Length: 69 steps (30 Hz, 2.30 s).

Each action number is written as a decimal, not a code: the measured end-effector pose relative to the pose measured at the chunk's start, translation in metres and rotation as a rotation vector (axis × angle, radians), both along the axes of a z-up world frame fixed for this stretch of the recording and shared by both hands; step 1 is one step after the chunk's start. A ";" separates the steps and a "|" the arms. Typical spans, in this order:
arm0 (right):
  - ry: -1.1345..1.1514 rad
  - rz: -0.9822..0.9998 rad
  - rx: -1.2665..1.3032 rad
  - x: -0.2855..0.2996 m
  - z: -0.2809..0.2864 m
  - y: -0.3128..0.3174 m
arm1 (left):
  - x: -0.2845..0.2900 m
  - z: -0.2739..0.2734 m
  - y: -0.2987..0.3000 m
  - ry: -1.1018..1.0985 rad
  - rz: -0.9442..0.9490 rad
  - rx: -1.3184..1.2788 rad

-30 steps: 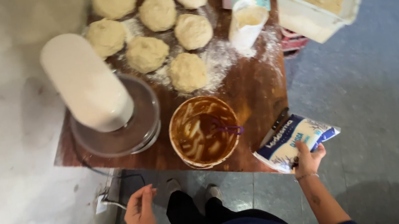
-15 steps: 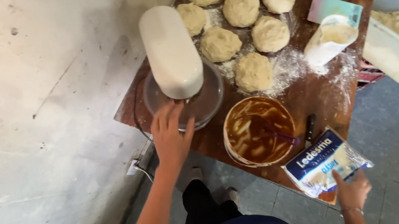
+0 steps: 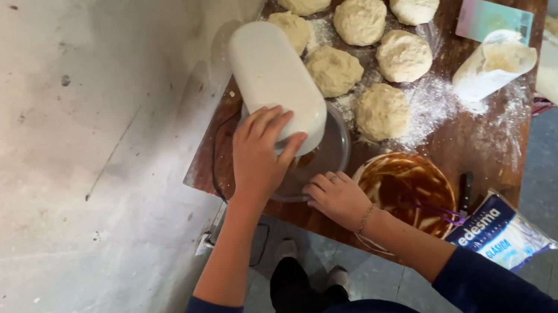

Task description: Dividing dough into portions using a scale and then setting up a stand mixer for filling.

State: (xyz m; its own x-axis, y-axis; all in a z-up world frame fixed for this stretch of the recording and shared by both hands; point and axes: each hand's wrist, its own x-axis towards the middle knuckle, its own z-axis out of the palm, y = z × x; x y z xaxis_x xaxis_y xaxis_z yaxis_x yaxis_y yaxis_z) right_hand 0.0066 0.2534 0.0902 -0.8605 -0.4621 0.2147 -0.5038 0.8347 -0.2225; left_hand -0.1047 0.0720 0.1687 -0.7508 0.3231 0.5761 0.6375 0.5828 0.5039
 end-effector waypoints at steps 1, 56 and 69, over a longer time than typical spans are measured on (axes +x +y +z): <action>-0.048 -0.015 0.053 -0.004 -0.005 -0.002 | -0.002 0.003 -0.003 -0.033 -0.047 -0.014; -0.232 -1.214 -1.816 0.287 -0.080 0.328 | 0.207 -0.124 -0.088 -0.880 0.228 0.733; 0.248 -1.059 -0.297 0.223 -0.069 0.290 | 0.237 -0.104 -0.047 -0.830 0.338 0.544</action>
State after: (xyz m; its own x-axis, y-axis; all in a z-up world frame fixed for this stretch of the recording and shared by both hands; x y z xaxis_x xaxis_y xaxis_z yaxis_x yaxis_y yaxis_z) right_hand 0.2300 0.5433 0.0212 -0.7067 0.5736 0.4142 0.3690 0.7983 -0.4759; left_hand 0.1327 0.0252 0.0647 -0.9797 -0.1251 -0.1567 -0.1823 0.2300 0.9560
